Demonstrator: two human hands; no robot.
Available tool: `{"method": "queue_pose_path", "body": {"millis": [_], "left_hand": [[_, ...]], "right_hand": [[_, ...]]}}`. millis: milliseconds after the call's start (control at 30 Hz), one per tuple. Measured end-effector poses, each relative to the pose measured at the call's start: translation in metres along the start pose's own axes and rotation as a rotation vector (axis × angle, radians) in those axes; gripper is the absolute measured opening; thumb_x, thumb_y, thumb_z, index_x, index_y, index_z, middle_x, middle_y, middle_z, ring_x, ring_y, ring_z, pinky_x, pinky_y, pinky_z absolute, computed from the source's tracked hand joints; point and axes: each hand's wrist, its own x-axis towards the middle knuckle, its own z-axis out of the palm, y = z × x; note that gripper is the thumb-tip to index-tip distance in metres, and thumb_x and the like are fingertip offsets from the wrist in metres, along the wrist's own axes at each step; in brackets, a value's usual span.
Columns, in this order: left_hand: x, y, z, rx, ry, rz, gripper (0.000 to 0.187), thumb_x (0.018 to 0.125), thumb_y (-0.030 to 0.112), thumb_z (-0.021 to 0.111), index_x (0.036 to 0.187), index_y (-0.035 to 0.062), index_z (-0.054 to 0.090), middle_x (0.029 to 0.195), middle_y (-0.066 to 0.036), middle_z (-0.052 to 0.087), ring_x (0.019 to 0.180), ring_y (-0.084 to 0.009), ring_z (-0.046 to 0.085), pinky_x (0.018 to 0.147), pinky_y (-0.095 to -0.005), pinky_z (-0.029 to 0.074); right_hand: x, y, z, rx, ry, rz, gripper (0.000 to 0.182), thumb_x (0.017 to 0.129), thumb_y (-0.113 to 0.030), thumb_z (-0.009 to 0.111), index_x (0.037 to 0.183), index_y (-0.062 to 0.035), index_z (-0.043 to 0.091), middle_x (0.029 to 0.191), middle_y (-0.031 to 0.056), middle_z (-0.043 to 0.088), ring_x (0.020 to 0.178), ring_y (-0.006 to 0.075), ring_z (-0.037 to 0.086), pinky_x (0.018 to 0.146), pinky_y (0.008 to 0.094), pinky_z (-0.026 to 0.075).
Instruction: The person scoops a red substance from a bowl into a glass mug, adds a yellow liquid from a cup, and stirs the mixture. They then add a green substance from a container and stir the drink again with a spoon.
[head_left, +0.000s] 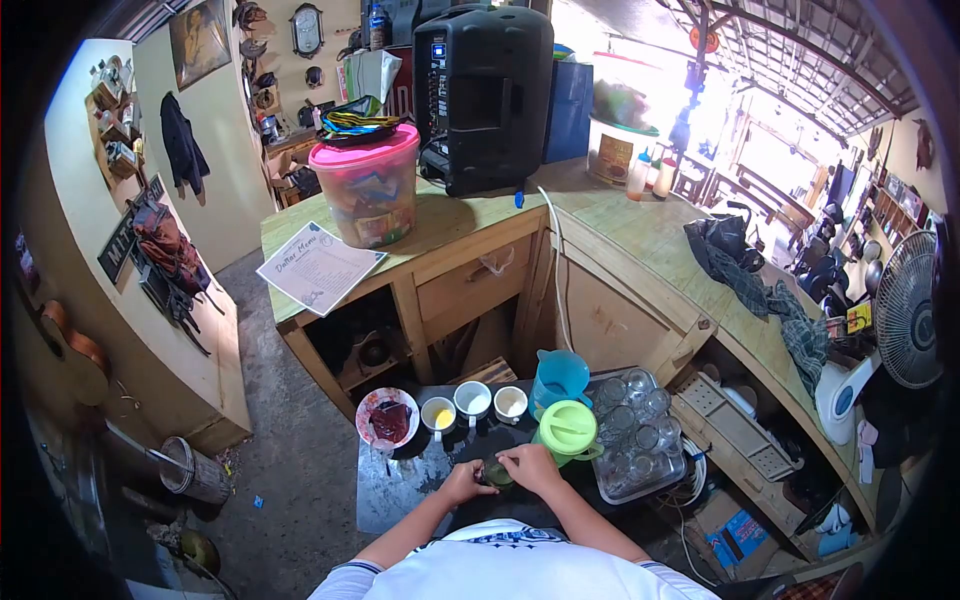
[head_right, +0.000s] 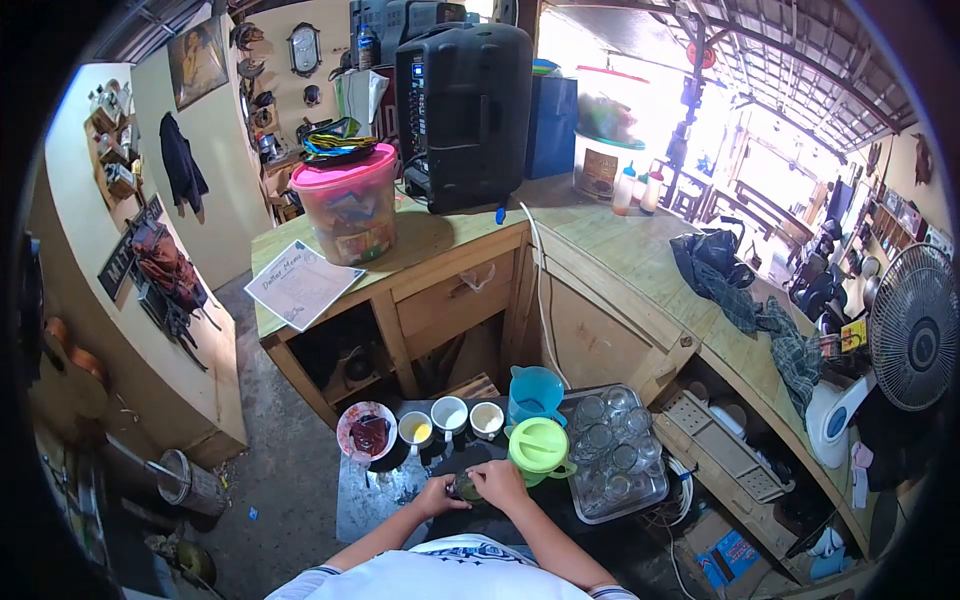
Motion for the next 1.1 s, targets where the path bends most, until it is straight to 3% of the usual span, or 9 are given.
{"method": "queue_pose_path", "body": {"millis": [167, 267, 367, 467, 533, 667, 733, 1033, 1100], "left_hand": [[-0.001, 0.005, -0.002, -0.019, -0.001, 0.017, 0.051, 0.058, 0.028, 0.091, 0.076, 0.0003, 0.052, 0.063, -0.008, 0.05, 0.059, -0.0157, 0.044, 0.056, -0.0341, 0.043], [0.003, -0.013, 0.004, -0.02, 0.003, 0.051, 0.051, 0.058, 0.028, 0.091, 0.078, -0.0004, 0.054, 0.063, -0.008, 0.05, 0.059, -0.0161, 0.044, 0.057, -0.0341, 0.043], [-0.001, 0.008, -0.004, -0.009, -0.01, 0.011, 0.052, 0.058, 0.029, 0.091, 0.076, 0.0003, 0.052, 0.063, -0.008, 0.05, 0.058, -0.0164, 0.044, 0.056, -0.0349, 0.043], [0.001, -0.007, 0.002, -0.016, 0.006, 0.031, 0.052, 0.057, 0.029, 0.091, 0.076, 0.0006, 0.052, 0.062, -0.008, 0.05, 0.058, -0.0165, 0.043, 0.056, -0.0355, 0.042], [0.001, -0.001, 0.0, -0.008, 0.007, 0.031, 0.052, 0.057, 0.03, 0.091, 0.075, 0.0006, 0.052, 0.062, -0.008, 0.05, 0.058, -0.0166, 0.043, 0.056, -0.0355, 0.043], [0.0, 0.0, -0.001, 0.009, -0.007, 0.013, 0.052, 0.058, 0.029, 0.091, 0.075, 0.0004, 0.052, 0.062, -0.009, 0.05, 0.058, -0.0168, 0.043, 0.056, -0.0353, 0.043], [-0.001, 0.002, 0.0, -0.015, 0.013, 0.038, 0.051, 0.058, 0.029, 0.091, 0.075, 0.0006, 0.051, 0.062, -0.009, 0.05, 0.058, -0.017, 0.043, 0.056, -0.0352, 0.043], [-0.001, 0.006, -0.001, -0.017, 0.005, 0.018, 0.05, 0.058, 0.028, 0.09, 0.074, 0.0007, 0.051, 0.063, -0.008, 0.051, 0.058, -0.0174, 0.044, 0.057, -0.0348, 0.043], [-0.002, 0.004, -0.001, -0.017, 0.01, 0.011, 0.05, 0.058, 0.028, 0.091, 0.074, 0.0007, 0.052, 0.063, -0.008, 0.051, 0.058, -0.0174, 0.044, 0.057, -0.0348, 0.043]], "right_hand": [[0.0, 0.001, 0.0, -0.023, 0.054, -0.046, 0.018, 0.081, -0.024, 0.068, 0.093, -0.0129, 0.075, 0.079, 0.0163, 0.068, 0.073, 0.033, 0.066, 0.068, 0.0422, 0.052], [-0.001, -0.001, -0.001, 0.0, -0.079, 0.044, 0.017, 0.081, -0.023, 0.068, 0.092, -0.0131, 0.076, 0.08, 0.0156, 0.069, 0.073, 0.0324, 0.065, 0.069, 0.0419, 0.052], [0.0, 0.0, 0.0, 0.043, 0.067, -0.069, 0.018, 0.082, -0.024, 0.067, 0.093, -0.0139, 0.075, 0.081, 0.0154, 0.069, 0.075, 0.0325, 0.066, 0.07, 0.0412, 0.052], [-0.002, -0.001, 0.0, -0.054, -0.141, 0.088, 0.018, 0.082, -0.023, 0.066, 0.094, -0.0142, 0.075, 0.082, 0.014, 0.069, 0.077, 0.0316, 0.065, 0.071, 0.0407, 0.051], [-0.001, 0.0, 0.003, 0.006, 0.038, -0.05, 0.017, 0.082, -0.023, 0.067, 0.094, -0.0144, 0.075, 0.083, 0.0127, 0.069, 0.078, 0.0308, 0.065, 0.072, 0.0403, 0.052], [-0.003, 0.001, 0.002, -0.037, -0.093, -0.007, 0.015, 0.083, -0.02, 0.066, 0.093, -0.0141, 0.075, 0.08, 0.0117, 0.069, 0.074, 0.0302, 0.064, 0.069, 0.0405, 0.051], [-0.001, 0.005, 0.006, 0.088, 0.136, -0.178, 0.016, 0.082, -0.021, 0.066, 0.093, -0.0141, 0.075, 0.079, 0.0119, 0.068, 0.072, 0.0303, 0.065, 0.066, 0.0405, 0.052], [-0.005, 0.004, 0.002, -0.072, -0.014, -0.05, 0.015, 0.082, -0.018, 0.067, 0.093, -0.0116, 0.075, 0.076, 0.0128, 0.067, 0.068, 0.0287, 0.063, 0.063, 0.0384, 0.05], [-0.005, 0.002, 0.004, 0.057, 0.018, -0.034, 0.016, 0.082, -0.019, 0.067, 0.093, -0.0114, 0.075, 0.076, 0.0131, 0.067, 0.068, 0.0286, 0.064, 0.062, 0.0383, 0.05]]}}
